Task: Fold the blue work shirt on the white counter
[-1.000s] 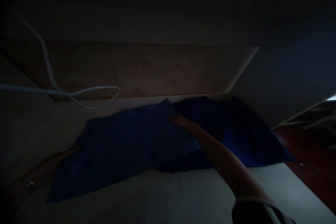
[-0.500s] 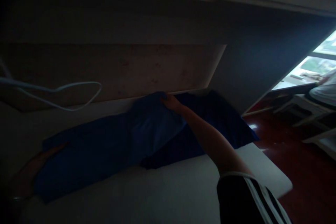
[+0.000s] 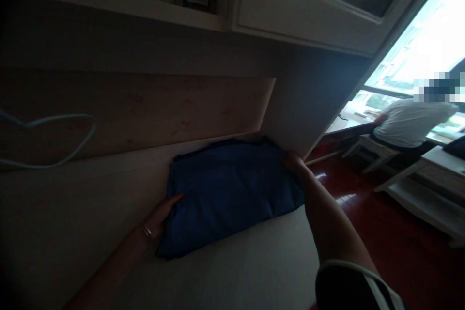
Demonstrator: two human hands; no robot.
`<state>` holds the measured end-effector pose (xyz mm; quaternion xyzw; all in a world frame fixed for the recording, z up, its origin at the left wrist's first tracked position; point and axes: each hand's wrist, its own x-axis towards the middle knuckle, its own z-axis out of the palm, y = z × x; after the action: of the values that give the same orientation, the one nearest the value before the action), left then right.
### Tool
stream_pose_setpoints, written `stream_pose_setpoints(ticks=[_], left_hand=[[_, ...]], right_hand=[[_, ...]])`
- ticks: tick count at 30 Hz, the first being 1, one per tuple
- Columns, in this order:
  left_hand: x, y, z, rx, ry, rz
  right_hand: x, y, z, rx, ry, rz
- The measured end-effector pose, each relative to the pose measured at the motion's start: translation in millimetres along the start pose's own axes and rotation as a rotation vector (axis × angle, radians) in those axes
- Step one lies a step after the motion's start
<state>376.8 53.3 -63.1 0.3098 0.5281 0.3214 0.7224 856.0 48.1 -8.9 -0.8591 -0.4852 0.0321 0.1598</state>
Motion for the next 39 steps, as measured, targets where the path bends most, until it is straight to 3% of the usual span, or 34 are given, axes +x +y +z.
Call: stream_pose_setpoints(ticks=[3,5,9,11,14,17,19,26,30,33,36,37,39], left_hand=[[9,-16,-8.6,0.051,-0.012,0.088],[11,-16,-23.4,0.128,0.006,0.136],[12,-10,-41.4,0.384,0.238,0.277],[12,-9,-37.6,0.351,0.188,0.277],[13,-6,-22.5,0.126,0.038,0.13],[19,-2,-11.1,0.125,0.046,-0.026],[25,0,-9.9,0.21,0.063,-0.045],[40,-8,-22.0,0.378,0.128,0.114],[29,-6,-25.6,0.496,0.254,0.296],[0,-16,-40.1,0.783,0.442,0.672],[-45,-51,-71.2,1.087,0.444,1.002],[-62,-67,-83.4,1.143,0.409,1.052],[-96,-100,-105.3,1.184,0.348,1.023]], right_hand=[[-14,17,18,-0.062,-0.06,0.09],[-22,20,23,-0.117,-0.019,0.107],[-32,24,32,-0.188,0.11,0.035],[-34,27,40,-0.186,0.079,0.013],[-31,30,50,-0.15,-0.007,0.049],[-24,29,51,-0.134,-0.083,0.125],[-20,27,48,-0.135,-0.119,0.141],[-26,24,45,-0.183,-0.15,0.065],[-37,9,38,-0.256,0.027,-0.002],[-71,-18,38,-0.277,0.261,-0.164],[-146,-52,60,-0.086,0.414,-0.439],[-180,-63,72,0.013,0.429,-0.558],[-252,-82,97,0.21,0.271,-0.774]])
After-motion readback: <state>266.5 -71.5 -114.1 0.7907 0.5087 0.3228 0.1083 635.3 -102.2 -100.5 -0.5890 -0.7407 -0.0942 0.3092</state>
